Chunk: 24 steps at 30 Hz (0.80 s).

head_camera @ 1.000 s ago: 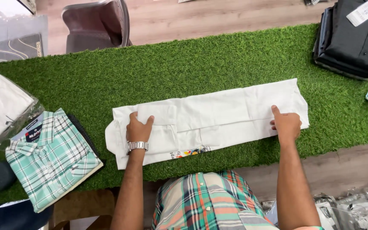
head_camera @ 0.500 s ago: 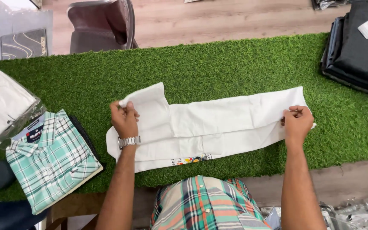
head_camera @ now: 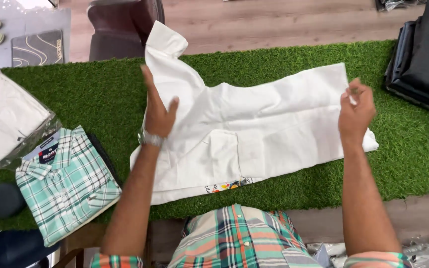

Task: Folding various shirts on a counter in a clothing store.

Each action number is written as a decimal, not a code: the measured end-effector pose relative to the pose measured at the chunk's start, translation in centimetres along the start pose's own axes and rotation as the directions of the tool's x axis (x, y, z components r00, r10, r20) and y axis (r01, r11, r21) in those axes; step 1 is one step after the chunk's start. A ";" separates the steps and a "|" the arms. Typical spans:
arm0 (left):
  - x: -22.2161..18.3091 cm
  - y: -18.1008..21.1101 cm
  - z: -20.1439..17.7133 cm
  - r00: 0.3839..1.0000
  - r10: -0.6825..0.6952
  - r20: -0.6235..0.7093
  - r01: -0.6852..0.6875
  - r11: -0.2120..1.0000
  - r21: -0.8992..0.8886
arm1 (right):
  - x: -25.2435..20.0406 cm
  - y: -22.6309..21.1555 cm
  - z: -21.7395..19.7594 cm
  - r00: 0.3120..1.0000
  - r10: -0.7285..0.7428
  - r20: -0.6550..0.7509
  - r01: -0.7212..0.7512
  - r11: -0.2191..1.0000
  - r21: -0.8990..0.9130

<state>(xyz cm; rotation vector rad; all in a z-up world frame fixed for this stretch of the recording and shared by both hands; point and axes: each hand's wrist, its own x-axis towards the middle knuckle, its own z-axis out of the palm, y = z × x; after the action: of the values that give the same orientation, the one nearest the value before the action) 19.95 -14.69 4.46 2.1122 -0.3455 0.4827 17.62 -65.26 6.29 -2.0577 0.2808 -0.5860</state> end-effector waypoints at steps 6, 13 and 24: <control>-16.4 7.5 3.3 0.877 -0.236 0.418 0.090 0.937 0.339 | -7.3 5.1 -1.0 0.863 0.037 0.503 0.300 0.764 -0.571; -17.5 3.6 2.6 0.850 -0.289 0.440 0.062 0.885 0.461 | -11.4 5.5 -0.3 0.912 -0.075 0.404 0.303 0.786 -0.539; -6.0 -7.2 4.3 0.851 -0.227 0.473 -0.109 0.806 0.582 | -2.4 5.5 7.8 0.902 -0.217 0.373 0.394 0.766 -0.508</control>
<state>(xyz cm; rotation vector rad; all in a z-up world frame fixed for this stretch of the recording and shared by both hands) 18.55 -14.00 -5.80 2.8631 -0.4760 -0.0728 19.78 -61.40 -2.52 -2.7829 -0.0852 -0.4035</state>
